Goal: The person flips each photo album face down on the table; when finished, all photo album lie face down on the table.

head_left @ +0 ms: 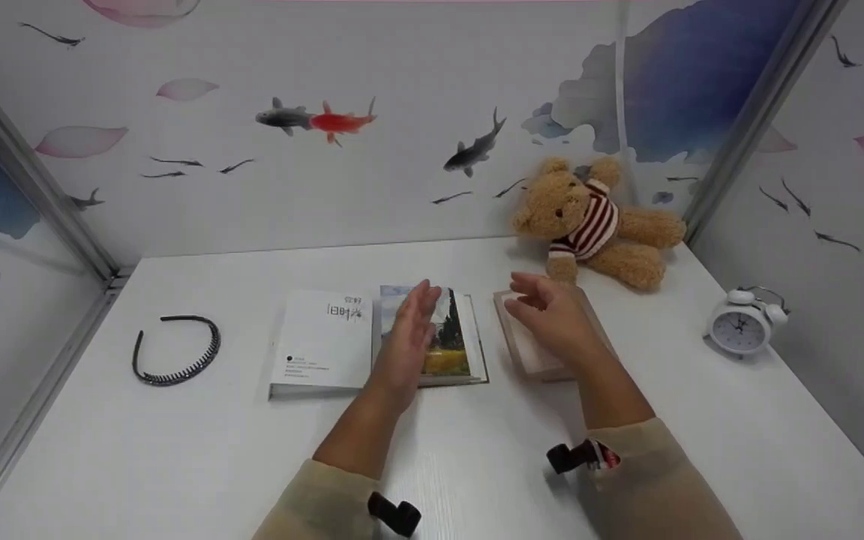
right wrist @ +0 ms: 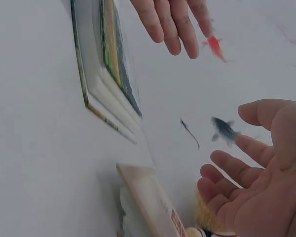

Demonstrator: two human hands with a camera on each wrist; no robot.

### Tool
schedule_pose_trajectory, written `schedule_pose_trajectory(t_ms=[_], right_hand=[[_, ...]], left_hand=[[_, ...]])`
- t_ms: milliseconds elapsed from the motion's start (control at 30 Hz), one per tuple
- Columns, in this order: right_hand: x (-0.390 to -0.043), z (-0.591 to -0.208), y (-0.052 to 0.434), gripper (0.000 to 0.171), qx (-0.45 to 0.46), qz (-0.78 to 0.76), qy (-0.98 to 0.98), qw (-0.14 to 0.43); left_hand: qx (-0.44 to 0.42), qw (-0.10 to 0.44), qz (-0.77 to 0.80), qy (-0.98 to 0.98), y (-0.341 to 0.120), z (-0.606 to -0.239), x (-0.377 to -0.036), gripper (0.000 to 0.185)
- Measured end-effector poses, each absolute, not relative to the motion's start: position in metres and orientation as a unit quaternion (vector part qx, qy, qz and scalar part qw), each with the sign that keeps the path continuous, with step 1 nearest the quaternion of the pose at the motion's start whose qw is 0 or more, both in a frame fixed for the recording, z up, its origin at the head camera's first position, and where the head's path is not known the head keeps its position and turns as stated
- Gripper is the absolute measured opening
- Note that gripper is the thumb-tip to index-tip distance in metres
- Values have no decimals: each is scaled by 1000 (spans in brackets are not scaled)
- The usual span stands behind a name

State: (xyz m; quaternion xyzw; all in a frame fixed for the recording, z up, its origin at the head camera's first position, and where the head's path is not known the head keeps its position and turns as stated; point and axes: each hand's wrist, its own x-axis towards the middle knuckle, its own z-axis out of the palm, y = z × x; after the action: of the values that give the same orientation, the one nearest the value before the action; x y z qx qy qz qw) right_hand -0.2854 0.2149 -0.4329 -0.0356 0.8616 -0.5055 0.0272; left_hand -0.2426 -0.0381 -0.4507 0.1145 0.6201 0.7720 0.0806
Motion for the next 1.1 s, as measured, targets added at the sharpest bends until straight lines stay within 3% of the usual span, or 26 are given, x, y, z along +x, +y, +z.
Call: schedule_pose_trajectory(t_ms=[400, 1100], right_hand=[[-284, -425, 155, 52, -41, -563, 824, 55], [-282, -462, 137, 57, -61, -566, 814, 115]], left_hand=[[61, 11, 780, 622, -105, -451, -250, 65], [7, 96, 780, 619, -106, -475, -251, 70]])
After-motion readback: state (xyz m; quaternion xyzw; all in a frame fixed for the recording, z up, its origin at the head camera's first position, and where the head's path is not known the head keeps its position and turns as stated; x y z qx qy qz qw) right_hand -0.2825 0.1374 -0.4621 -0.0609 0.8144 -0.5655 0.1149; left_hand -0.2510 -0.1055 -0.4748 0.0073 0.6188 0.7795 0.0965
